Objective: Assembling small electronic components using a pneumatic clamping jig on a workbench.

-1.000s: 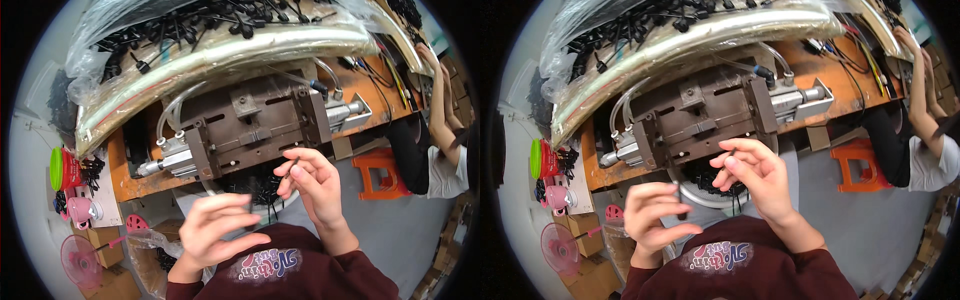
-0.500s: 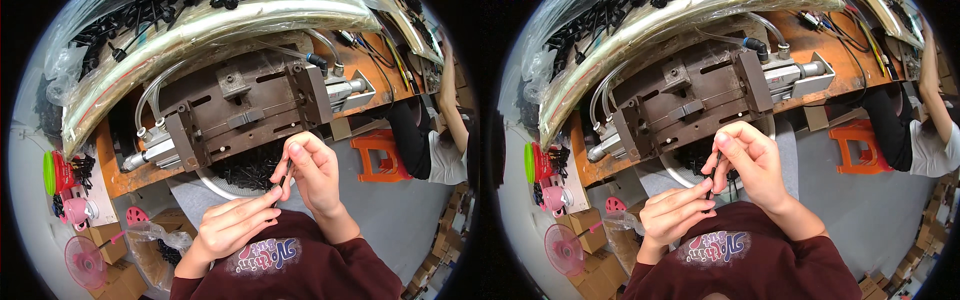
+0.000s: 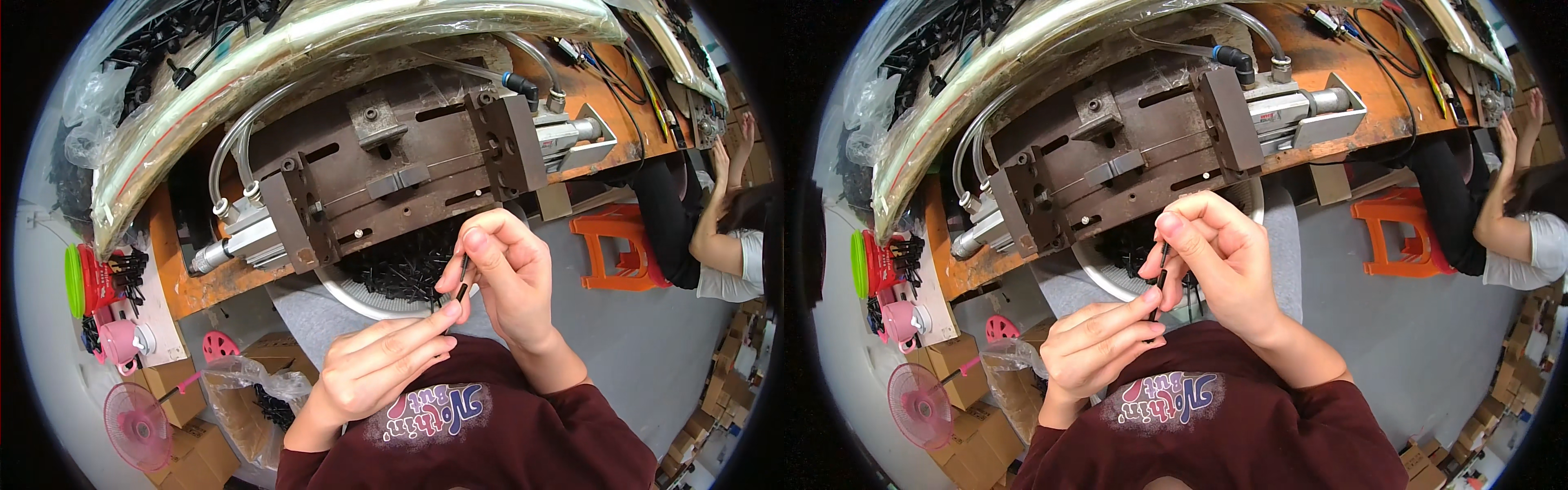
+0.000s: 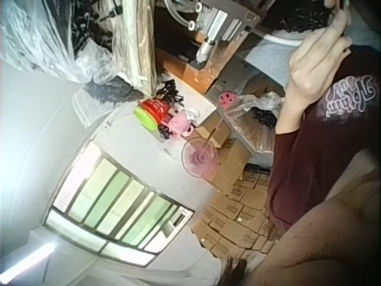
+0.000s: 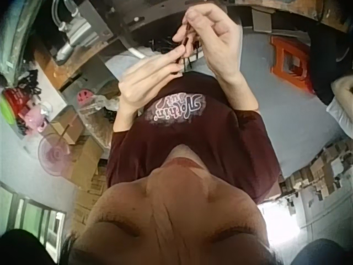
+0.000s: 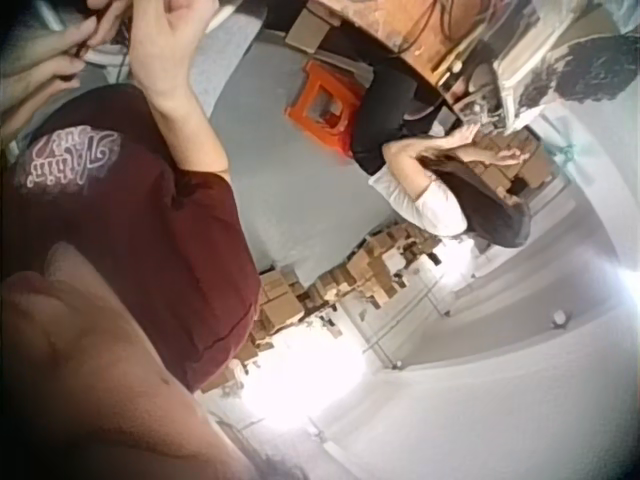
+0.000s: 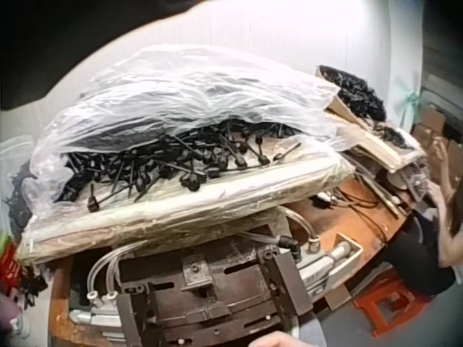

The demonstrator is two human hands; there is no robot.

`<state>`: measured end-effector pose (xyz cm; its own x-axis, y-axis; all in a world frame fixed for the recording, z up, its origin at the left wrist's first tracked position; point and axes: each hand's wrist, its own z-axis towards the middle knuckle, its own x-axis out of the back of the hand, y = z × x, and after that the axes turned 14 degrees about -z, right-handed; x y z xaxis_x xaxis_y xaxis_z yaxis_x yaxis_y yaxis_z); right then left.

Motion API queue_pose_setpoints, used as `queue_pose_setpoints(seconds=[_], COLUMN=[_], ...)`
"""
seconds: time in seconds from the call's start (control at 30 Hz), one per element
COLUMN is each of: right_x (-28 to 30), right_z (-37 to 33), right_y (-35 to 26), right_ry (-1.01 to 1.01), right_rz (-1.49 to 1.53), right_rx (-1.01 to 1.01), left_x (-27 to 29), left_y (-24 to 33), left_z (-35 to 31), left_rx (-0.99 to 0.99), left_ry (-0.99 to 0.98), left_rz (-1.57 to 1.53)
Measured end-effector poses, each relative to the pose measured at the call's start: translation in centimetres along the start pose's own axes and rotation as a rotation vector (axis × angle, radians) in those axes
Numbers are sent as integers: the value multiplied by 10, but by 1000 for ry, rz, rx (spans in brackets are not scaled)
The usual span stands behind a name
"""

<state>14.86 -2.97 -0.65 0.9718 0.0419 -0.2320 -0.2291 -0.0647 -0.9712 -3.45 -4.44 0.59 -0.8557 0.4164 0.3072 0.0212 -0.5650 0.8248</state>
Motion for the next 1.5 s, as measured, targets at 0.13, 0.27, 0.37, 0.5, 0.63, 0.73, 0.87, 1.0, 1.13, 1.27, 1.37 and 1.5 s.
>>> queue_pose_setpoints(seconds=[0.13, 0.27, 0.37, 0.5, 0.63, 0.73, 0.87, 1.0, 1.13, 1.27, 1.37, 1.5], right_x=[-1, -1, -1, -1, 0, 0, 0, -2, -2, 1, 2, 5], right_z=[-2, -2, -1, -2, -1, -2, -5, -3, -3, -2, -1, -8], right_y=[1, 3, 2, 3, 7, 6, 0, 5, 6, 6, 3, 5], right_ry=[9, 79, 85, 60, 65, 47, -24, 3, -6, -42, -14, 106], right_rz=[-58, 6, 25, -3, -29, -77, -117, -119, -125, -102, -95, -174], right_rx=[25, 27, 39, 32, 55, 95, 102, 131, 126, 94, 30, 9], left_x=[0, -1, 0, 0, -1, 0, 2, 1, 1, 1, 1, -2], left_y=[1, 2, 0, 0, 0, -1, 1, 1, 0, 1, 3, -6], left_z=[1, 2, 0, 1, 1, 0, 0, 1, -1, 1, 6, 24], left_rx=[21, 30, 18, 23, 27, 30, 43, 57, 65, 60, 69, -6], left_ry=[7, 2, -4, -8, -12, -6, 0, 2, 16, 17, 59, 179], left_rz=[-3, -26, -10, -4, -3, -10, -30, -11, -23, -4, 30, 387])
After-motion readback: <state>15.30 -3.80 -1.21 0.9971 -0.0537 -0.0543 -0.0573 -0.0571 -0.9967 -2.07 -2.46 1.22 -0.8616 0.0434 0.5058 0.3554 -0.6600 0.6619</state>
